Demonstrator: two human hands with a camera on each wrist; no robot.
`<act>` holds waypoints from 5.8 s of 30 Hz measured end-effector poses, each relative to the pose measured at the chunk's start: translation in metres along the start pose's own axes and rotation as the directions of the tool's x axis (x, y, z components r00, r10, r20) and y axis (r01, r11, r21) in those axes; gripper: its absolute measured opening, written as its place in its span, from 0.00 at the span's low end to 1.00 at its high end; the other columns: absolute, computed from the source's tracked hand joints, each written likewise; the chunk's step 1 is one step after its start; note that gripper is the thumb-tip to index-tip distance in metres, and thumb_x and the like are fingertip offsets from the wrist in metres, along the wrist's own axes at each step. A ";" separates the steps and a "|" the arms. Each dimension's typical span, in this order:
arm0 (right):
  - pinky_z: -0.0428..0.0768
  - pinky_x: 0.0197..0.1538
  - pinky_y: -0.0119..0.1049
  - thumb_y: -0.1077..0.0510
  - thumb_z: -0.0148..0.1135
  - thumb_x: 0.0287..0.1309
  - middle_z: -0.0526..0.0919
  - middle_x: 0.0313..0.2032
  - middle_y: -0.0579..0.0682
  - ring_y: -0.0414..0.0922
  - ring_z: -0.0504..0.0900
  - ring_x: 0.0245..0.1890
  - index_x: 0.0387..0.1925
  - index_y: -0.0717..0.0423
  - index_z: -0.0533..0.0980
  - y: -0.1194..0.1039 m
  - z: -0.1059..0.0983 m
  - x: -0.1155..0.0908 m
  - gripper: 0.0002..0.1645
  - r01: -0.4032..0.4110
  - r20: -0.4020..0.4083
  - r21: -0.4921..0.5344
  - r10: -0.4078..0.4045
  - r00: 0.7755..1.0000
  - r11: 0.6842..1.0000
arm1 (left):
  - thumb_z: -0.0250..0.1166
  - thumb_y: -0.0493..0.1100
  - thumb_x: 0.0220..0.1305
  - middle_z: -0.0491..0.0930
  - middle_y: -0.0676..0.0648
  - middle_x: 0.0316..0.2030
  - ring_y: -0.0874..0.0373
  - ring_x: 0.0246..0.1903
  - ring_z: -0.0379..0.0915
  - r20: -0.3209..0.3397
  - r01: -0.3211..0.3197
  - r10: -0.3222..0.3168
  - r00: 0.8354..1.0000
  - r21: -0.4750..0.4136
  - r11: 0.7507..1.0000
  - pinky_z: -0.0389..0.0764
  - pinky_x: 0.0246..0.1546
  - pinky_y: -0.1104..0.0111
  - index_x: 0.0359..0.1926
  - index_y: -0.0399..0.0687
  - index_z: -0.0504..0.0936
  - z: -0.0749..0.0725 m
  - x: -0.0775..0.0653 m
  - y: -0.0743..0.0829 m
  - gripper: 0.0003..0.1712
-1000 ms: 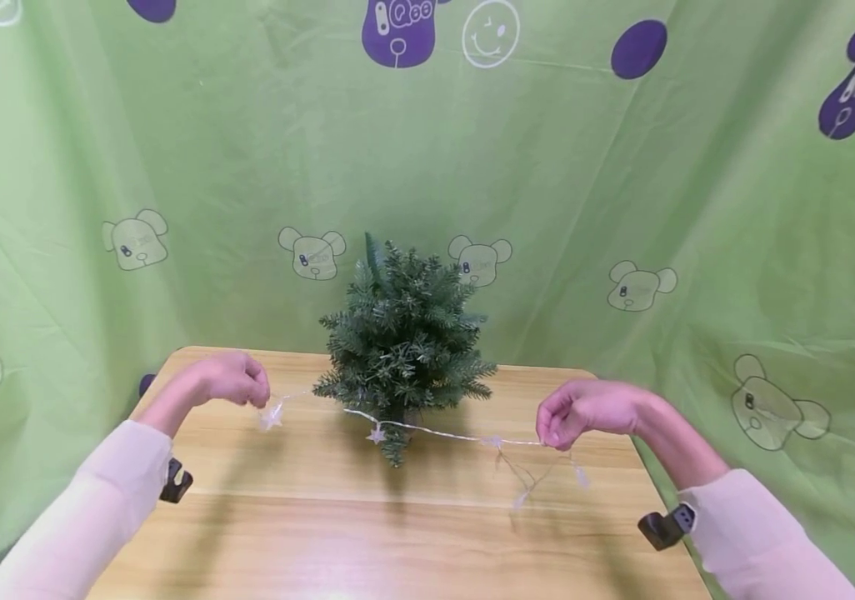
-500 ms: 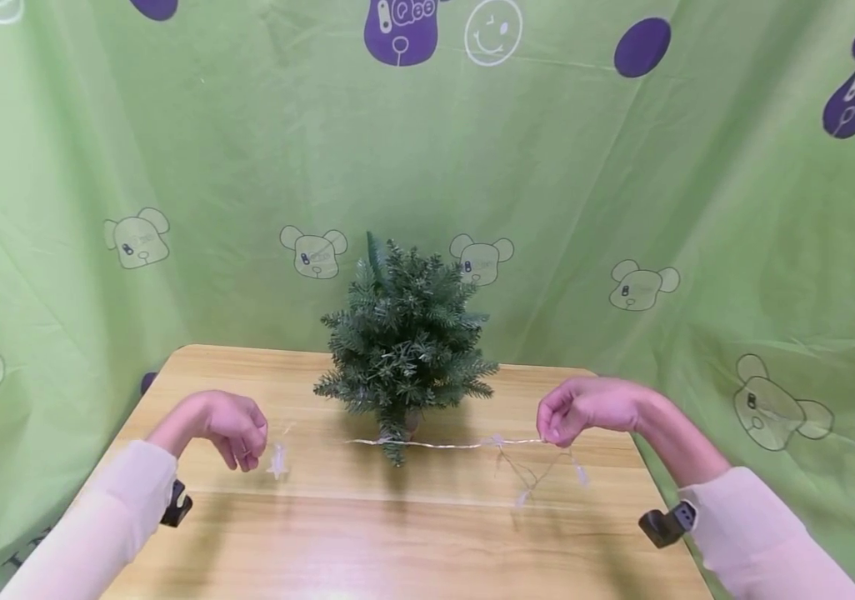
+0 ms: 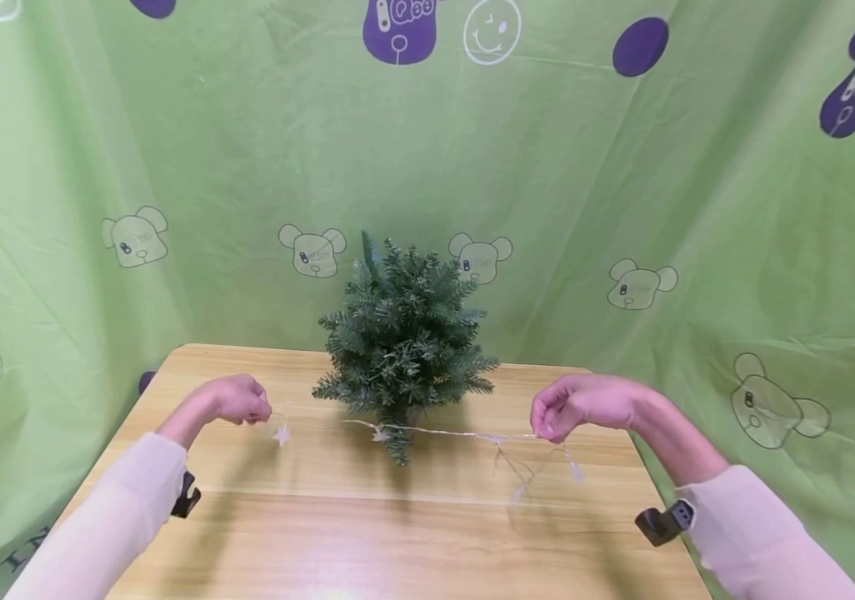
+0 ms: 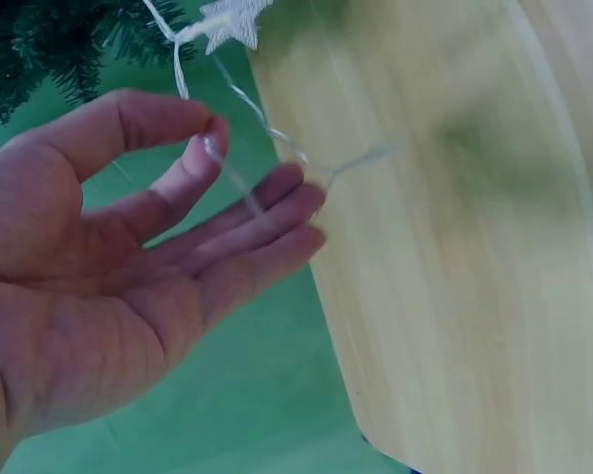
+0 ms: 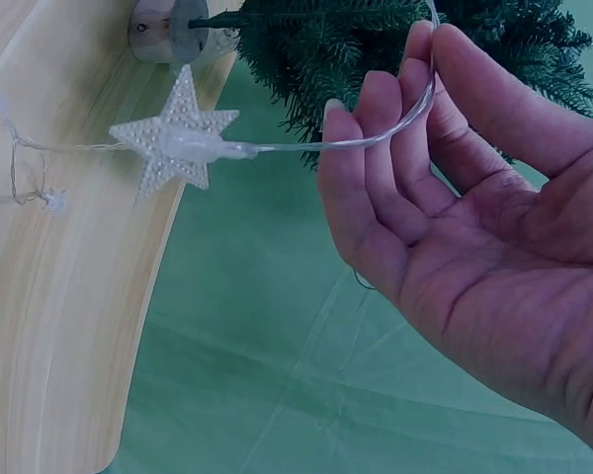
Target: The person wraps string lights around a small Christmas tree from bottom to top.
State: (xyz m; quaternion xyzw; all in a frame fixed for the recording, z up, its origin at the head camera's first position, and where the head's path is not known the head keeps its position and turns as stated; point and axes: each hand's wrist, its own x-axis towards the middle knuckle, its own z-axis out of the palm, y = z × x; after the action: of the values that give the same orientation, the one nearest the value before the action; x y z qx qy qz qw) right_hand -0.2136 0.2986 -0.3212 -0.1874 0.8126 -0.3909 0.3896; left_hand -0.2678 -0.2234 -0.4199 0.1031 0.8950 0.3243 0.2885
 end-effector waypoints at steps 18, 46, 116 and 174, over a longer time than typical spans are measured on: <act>0.80 0.54 0.46 0.63 0.63 0.58 0.81 0.32 0.46 0.42 0.80 0.35 0.41 0.71 0.77 -0.009 -0.003 -0.012 0.13 0.030 0.041 -0.013 -0.029 0.999 0.999 | 0.63 0.43 0.64 0.82 0.44 0.45 0.50 0.45 0.74 -0.231 -0.179 0.185 0.955 0.051 0.983 0.77 0.48 0.60 0.40 0.42 0.81 -0.063 -0.032 0.069 0.09; 0.77 0.62 0.38 0.63 0.55 0.70 0.80 0.40 0.48 0.47 0.81 0.44 0.46 0.60 0.76 -0.023 -0.041 -0.069 0.07 0.162 -0.154 0.071 -0.149 0.977 0.984 | 0.68 0.38 0.60 0.87 0.46 0.36 0.57 0.38 0.81 0.005 -0.414 0.414 0.910 -0.020 0.910 0.81 0.47 0.62 0.36 0.43 0.82 -0.003 -0.042 0.149 0.04; 0.80 0.59 0.39 0.63 0.56 0.69 0.80 0.40 0.50 0.47 0.81 0.43 0.44 0.61 0.76 -0.018 -0.030 -0.068 0.06 0.137 -0.138 0.094 -0.123 0.983 0.986 | 0.67 0.40 0.65 0.88 0.49 0.37 0.48 0.34 0.86 -0.065 -0.417 0.419 0.906 0.051 0.908 0.85 0.36 0.66 0.46 0.41 0.86 0.039 -0.029 0.175 0.10; 0.80 0.55 0.39 0.63 0.59 0.68 0.82 0.33 0.45 0.43 0.83 0.37 0.41 0.56 0.79 -0.061 -0.029 -0.068 0.04 0.151 -0.407 0.221 -0.050 0.912 0.964 | 0.65 0.48 0.70 0.86 0.47 0.33 0.57 0.29 0.83 0.043 -0.453 0.466 0.884 -0.170 0.875 0.86 0.32 0.69 0.43 0.47 0.88 0.128 0.017 0.301 0.10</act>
State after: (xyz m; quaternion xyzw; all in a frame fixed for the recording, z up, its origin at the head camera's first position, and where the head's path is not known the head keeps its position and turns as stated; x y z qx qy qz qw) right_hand -0.1938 0.3159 -0.2292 -0.0960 0.8087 -0.5387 0.2160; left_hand -0.2082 0.0812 -0.3146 0.3033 0.8041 0.4476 0.2472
